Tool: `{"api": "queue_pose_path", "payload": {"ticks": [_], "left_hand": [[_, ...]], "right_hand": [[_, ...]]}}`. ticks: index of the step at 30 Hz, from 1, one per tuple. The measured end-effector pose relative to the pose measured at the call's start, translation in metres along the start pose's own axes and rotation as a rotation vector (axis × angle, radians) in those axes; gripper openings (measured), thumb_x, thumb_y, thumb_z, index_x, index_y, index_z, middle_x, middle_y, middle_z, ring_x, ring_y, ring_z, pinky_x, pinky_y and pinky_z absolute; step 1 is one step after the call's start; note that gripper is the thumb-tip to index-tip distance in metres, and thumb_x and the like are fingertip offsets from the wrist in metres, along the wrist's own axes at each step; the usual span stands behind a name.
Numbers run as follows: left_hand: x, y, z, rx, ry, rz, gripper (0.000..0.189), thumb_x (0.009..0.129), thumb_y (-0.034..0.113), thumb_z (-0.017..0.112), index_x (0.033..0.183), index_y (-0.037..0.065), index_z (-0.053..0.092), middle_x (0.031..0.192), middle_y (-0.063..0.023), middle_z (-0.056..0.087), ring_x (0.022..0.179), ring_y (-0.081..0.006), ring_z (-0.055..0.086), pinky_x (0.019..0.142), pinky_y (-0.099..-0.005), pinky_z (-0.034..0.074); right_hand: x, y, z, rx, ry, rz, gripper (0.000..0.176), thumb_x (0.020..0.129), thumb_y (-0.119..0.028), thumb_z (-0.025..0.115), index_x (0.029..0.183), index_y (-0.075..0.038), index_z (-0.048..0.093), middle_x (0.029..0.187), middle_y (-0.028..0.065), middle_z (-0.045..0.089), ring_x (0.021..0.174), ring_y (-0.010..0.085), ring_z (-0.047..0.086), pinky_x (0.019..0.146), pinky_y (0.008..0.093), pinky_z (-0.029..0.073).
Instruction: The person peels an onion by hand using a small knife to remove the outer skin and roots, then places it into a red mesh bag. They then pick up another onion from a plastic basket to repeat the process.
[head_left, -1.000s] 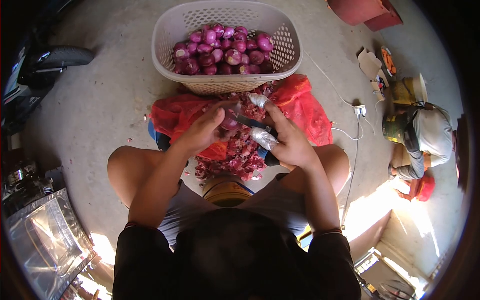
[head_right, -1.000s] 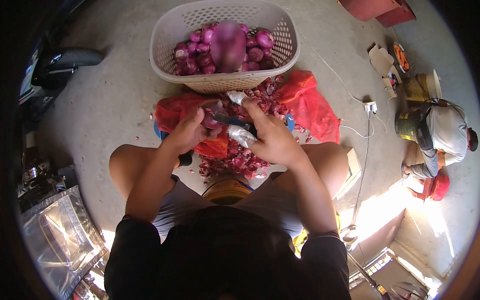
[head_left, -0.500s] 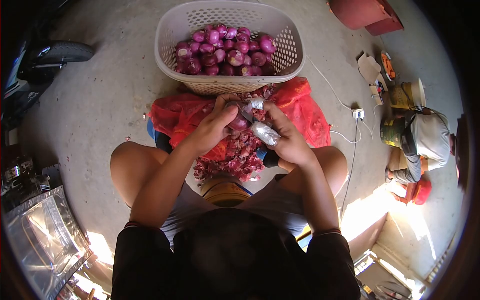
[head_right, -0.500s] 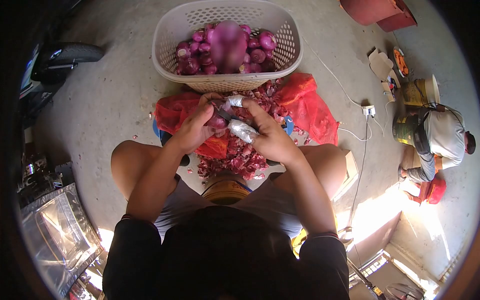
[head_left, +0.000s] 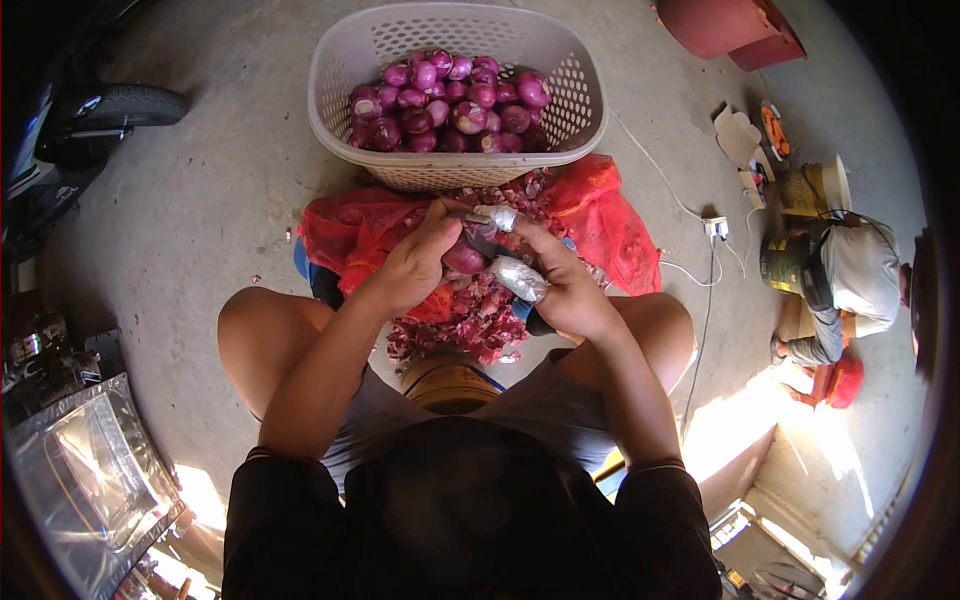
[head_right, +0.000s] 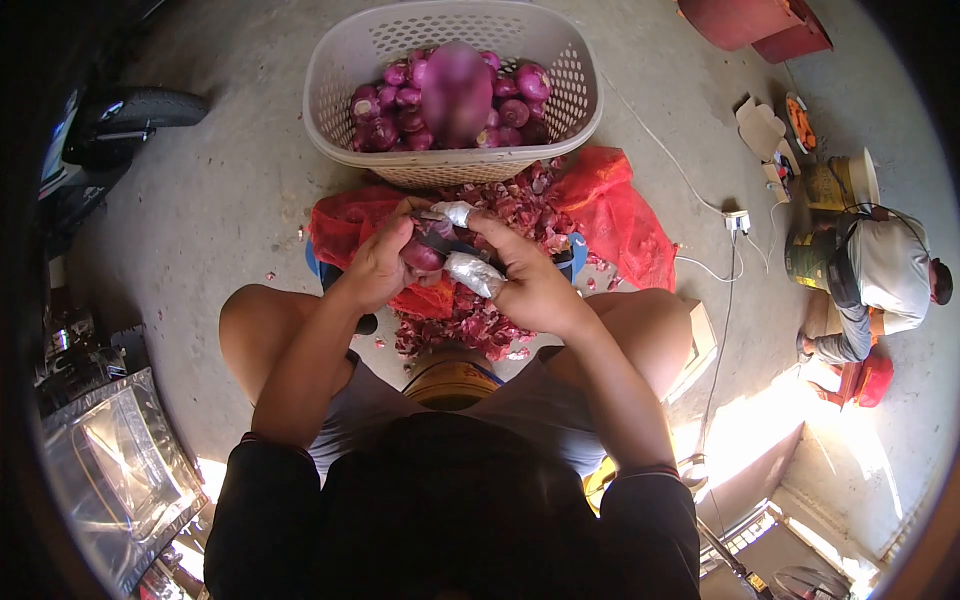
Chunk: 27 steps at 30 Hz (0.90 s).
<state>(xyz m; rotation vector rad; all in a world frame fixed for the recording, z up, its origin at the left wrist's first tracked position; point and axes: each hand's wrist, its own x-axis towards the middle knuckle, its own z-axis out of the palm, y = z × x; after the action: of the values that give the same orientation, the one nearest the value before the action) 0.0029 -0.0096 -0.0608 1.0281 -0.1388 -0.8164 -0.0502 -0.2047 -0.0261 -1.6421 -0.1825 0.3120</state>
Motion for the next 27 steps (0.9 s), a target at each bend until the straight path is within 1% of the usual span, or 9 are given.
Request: {"api": "queue_pose_path", "payload": {"ticks": [2,5,8,12,14,17,19,23,27], "left_hand": [[-0.003,0.006,0.011,0.019,0.107,-0.024,0.050,0.093,0.051,0.035,0.120,0.010,0.041,0.095,-0.0060,0.058,0.074,-0.0140,0.055,0.062,-0.0276,0.044],[0.001,-0.008,-0.014,0.026,-0.102,-0.062,0.059,0.090,0.059,0.033,0.120,0.008,0.044,0.089,-0.0070,0.059,0.069,-0.0140,0.055,0.056,-0.0266,0.040],[-0.003,0.001,-0.006,-0.056,-0.157,-0.147,0.065,0.089,0.063,0.031,0.121,0.007,0.045,0.083,-0.0071,0.059,0.065,-0.0138,0.054,0.054,-0.0259,0.037],[-0.007,0.009,0.009,-0.075,-0.207,-0.052,0.065,0.088,0.063,0.033,0.124,0.008,0.042,0.089,-0.0076,0.059,0.070,-0.0136,0.054,0.055,-0.0265,0.038],[-0.006,0.006,0.004,-0.074,-0.231,0.007,0.066,0.088,0.063,0.034,0.126,0.009,0.040,0.093,-0.0076,0.058,0.073,-0.0135,0.055,0.057,-0.0274,0.040],[-0.001,0.009,0.011,-0.265,-0.048,-0.029,0.063,0.087,0.056,0.046,0.129,0.010,0.037,0.102,-0.0075,0.056,0.080,-0.0142,0.055,0.061,-0.0285,0.042],[-0.006,0.011,0.011,-0.261,-0.056,-0.007,0.058,0.086,0.042,0.055,0.131,0.010,0.035,0.106,-0.0076,0.055,0.084,-0.0154,0.055,0.064,-0.0296,0.044],[-0.007,0.011,0.004,-0.208,-0.147,0.037,0.062,0.080,0.016,0.064,0.134,0.010,0.033,0.118,-0.0084,0.051,0.096,-0.0186,0.055,0.072,-0.0316,0.046],[-0.010,0.018,0.013,-0.142,-0.033,0.018,0.067,0.076,0.010,0.060,0.135,0.009,0.031,0.125,-0.0093,0.047,0.107,-0.0200,0.051,0.080,-0.0321,0.045]], "right_hand": [[0.000,0.004,0.000,0.004,-0.008,-0.046,0.052,0.086,0.001,0.056,0.134,-0.002,0.036,0.129,0.0116,0.047,0.117,0.0187,0.046,0.098,0.0305,0.036],[0.001,0.001,0.002,0.005,-0.025,-0.021,0.052,0.085,0.002,0.056,0.134,-0.002,0.036,0.128,0.0117,0.048,0.116,0.0187,0.047,0.099,0.0303,0.035],[0.003,0.007,0.000,0.064,-0.039,0.086,0.051,0.086,0.001,0.055,0.134,-0.002,0.036,0.126,0.0114,0.049,0.114,0.0186,0.048,0.098,0.0301,0.036],[0.002,-0.010,0.003,0.035,-0.013,-0.027,0.047,0.088,-0.001,0.054,0.132,-0.004,0.039,0.122,0.0096,0.052,0.106,0.0166,0.052,0.088,0.0265,0.042],[0.002,-0.016,0.001,0.163,-0.001,0.174,0.045,0.089,-0.001,0.052,0.132,-0.007,0.041,0.120,0.0080,0.052,0.097,0.0138,0.054,0.076,0.0241,0.045],[0.000,0.002,0.001,0.199,0.045,0.106,0.045,0.089,0.000,0.051,0.132,-0.011,0.041,0.118,0.0062,0.052,0.085,0.0096,0.056,0.061,0.0218,0.047],[0.001,0.008,0.000,0.187,0.057,0.042,0.046,0.089,0.000,0.051,0.133,-0.013,0.041,0.117,0.0054,0.052,0.081,0.0084,0.056,0.055,0.0214,0.047],[-0.001,0.000,-0.004,0.219,0.053,0.161,0.045,0.089,-0.001,0.052,0.132,-0.010,0.042,0.115,0.0050,0.053,0.087,0.0099,0.056,0.061,0.0212,0.048],[0.003,-0.011,-0.001,0.177,0.066,0.079,0.041,0.090,-0.003,0.052,0.130,-0.006,0.044,0.114,0.0057,0.054,0.098,0.0123,0.053,0.077,0.0232,0.046]]}}
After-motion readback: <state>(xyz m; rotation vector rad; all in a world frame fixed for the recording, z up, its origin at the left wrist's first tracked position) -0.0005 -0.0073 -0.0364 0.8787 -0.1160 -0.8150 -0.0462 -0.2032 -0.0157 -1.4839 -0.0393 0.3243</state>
